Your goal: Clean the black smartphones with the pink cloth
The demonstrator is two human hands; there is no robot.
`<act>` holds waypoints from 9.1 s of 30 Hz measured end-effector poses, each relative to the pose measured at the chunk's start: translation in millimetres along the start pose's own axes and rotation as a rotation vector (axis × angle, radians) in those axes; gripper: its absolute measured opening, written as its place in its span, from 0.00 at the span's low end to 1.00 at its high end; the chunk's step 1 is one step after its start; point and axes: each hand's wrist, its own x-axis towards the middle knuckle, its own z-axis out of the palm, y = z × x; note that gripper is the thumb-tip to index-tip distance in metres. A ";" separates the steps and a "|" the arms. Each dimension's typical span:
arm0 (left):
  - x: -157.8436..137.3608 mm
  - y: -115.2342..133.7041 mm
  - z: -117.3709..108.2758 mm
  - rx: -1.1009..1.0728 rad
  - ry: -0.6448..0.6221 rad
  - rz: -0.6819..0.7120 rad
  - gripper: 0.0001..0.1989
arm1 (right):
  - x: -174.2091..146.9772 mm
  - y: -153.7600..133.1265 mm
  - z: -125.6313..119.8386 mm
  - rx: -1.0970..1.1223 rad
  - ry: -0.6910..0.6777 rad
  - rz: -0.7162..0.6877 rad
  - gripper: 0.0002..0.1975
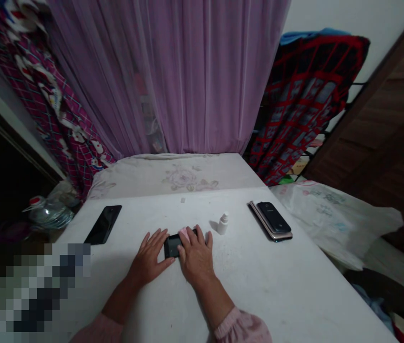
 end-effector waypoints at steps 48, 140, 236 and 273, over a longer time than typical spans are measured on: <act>-4.1 2.3 -3.3 0.009 -0.053 0.032 0.34 | -15.9 29.6 -11.3 -0.065 -0.039 -0.112 0.25; -151.1 -110.6 -125.4 0.128 0.085 -1.048 0.36 | -35.8 18.3 -15.1 -0.142 -0.040 0.055 0.24; -3.1 8.3 -7.3 -0.171 -0.158 -0.164 0.41 | -36.7 19.7 -13.9 -0.072 -0.011 0.057 0.23; 5.1 15.7 -5.6 -0.078 -0.108 -0.199 0.31 | -13.9 3.5 -7.8 -0.095 -0.079 0.110 0.24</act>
